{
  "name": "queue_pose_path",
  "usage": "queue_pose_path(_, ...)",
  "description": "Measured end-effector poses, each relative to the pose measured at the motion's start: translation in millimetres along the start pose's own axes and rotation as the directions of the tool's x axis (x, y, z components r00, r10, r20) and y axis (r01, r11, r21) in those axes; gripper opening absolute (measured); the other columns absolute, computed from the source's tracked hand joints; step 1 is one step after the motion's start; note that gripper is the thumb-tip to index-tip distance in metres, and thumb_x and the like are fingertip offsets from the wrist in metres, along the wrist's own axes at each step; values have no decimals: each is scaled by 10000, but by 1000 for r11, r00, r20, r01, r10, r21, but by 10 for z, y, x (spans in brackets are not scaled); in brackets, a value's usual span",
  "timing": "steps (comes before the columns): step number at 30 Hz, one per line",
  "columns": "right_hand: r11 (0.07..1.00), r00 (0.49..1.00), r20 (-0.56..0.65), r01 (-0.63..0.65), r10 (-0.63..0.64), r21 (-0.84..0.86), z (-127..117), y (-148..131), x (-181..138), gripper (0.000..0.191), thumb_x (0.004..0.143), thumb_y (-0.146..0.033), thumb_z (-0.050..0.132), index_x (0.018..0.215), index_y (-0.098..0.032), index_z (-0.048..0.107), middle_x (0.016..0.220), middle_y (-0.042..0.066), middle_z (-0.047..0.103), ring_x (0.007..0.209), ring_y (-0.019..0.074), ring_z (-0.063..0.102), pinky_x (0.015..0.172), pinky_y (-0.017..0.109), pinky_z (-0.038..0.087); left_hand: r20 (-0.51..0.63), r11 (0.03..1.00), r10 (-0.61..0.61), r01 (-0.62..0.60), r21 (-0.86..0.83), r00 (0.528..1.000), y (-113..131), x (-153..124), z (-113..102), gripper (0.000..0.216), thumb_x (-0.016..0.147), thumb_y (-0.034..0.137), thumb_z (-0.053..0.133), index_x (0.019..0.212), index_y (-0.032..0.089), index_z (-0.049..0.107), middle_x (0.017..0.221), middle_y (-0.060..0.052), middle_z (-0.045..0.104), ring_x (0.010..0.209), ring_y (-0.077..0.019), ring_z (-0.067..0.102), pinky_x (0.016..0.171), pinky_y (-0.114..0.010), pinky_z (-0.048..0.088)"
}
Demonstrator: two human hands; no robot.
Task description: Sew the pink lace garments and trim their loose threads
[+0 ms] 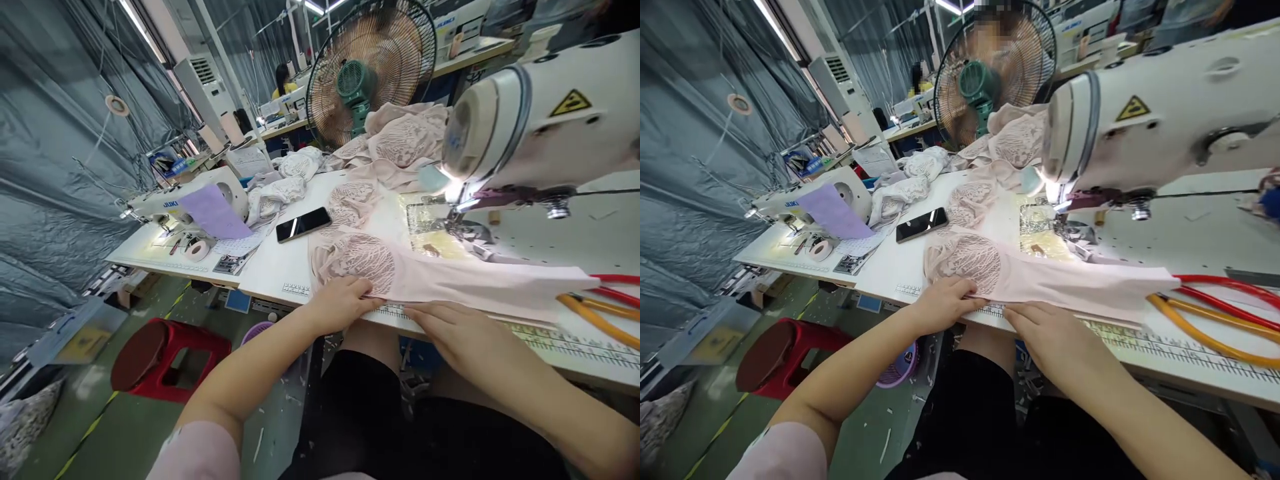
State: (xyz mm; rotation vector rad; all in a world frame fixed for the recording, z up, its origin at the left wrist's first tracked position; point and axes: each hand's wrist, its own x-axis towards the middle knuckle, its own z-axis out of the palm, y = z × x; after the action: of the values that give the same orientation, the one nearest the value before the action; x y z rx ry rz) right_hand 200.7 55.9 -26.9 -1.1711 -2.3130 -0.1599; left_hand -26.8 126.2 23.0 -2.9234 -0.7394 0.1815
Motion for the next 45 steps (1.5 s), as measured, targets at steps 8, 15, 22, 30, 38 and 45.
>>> queue_pose_path(8,991,995,-31,95,-98,-90,59,-71,54,370,893,-80,371,1083,-154,679,1050,124,715,924,265,652,782,398,524,-19,999,33,-33,-11,999,-4,-6,7,326,1001,243,398,1269,230,583,1137,-90,573,1018,-232,509,821,-329,401)
queue_pose_path(15,983,998,-37,44,-51,-176,139,-136,55,411,838,-41,390,1127,-130,668,1047,165,695,956,313,625,776,451,513,-71,998,57,-58,-14,996,-23,-6,-9,302,993,258,434,1238,241,611,1033,-80,584,952,-225,522,763,-319,400)
queue_pose_path(22,977,999,-3,32,-33,-213,147,-151,55,438,802,-45,407,1132,-148,676,1028,154,693,928,302,621,753,432,525,-103,997,45,-51,-52,994,-45,8,64,281,980,227,458,1189,226,646,1027,-81,589,960,-218,524,837,-316,408)
queue_pose_path(30,971,1000,16,24,-21,-238,132,-146,57,441,778,-41,437,1124,-167,681,1019,135,695,909,285,621,712,398,516,-147,997,73,-75,-5,986,-43,-12,98,296,992,236,427,1211,239,626,1011,-84,585,901,-216,516,801,-331,404)
queue_pose_path(38,980,1000,19,18,-15,-200,113,-151,59,462,781,-49,468,1167,-200,672,1066,118,704,975,280,623,740,377,494,-135,992,94,-82,96,986,-16,-32,52,284,973,245,479,1231,226,595,1059,-93,588,899,-214,534,708,-316,402)
queue_pose_path(45,948,987,-19,-156,157,-277,-86,-225,-120,375,857,-70,488,1166,-168,675,1188,86,692,1058,236,616,833,364,458,-209,983,103,-67,169,973,13,-65,-8,249,978,255,475,1176,227,625,1283,-77,598,955,-210,577,754,-330,432)
